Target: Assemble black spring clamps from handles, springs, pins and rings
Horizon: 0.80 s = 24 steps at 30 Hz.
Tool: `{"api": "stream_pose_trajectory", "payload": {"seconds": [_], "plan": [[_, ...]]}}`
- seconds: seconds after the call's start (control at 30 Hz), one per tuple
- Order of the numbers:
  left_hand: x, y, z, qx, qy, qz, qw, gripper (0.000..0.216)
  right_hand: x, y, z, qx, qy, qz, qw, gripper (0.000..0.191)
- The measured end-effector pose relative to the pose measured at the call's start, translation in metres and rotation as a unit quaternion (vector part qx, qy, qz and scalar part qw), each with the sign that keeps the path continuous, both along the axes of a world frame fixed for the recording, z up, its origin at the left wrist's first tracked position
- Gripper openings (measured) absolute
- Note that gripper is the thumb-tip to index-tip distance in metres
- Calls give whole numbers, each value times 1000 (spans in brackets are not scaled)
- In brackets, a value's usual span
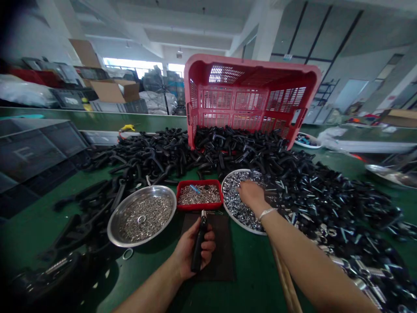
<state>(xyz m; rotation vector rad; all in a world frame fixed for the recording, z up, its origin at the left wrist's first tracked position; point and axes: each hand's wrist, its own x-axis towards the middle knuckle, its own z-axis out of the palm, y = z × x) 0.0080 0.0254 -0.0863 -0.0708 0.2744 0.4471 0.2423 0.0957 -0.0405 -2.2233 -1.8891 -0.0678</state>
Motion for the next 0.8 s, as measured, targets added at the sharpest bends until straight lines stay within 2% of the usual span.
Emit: {"api": "stream_pose_trajectory", "payload": {"seconds": [0.1,0.23,0.3,0.37,0.43,0.5,0.67,0.8], "plan": [[-1,0,-2,1,-11,-2,1000,32,0,9,-3,12,-18,-18,1000,22],[0,2,-4,3,-22,-9,1000,35,-12,-12,3,33,-12,1,999,21],[1,2,-4,1,-19,-12,1000,38,-27,-33,7,25,8,52,998,20],[3,2,-4,3,-7,-8,1000,41,-47,-56,9,17,53,138,989,19],[4,0,-4,10,17,5,1000,42,-68,-75,8,36,115,244,962,18],[4,-2,-3,14,42,17,999,41,-84,-87,2,72,128,297,943,19],[6,-6,0,27,70,43,996,37,-94,-93,-12,133,67,309,939,28],[8,-10,4,42,112,78,990,28,-98,-96,-9,111,61,264,956,22]]}}
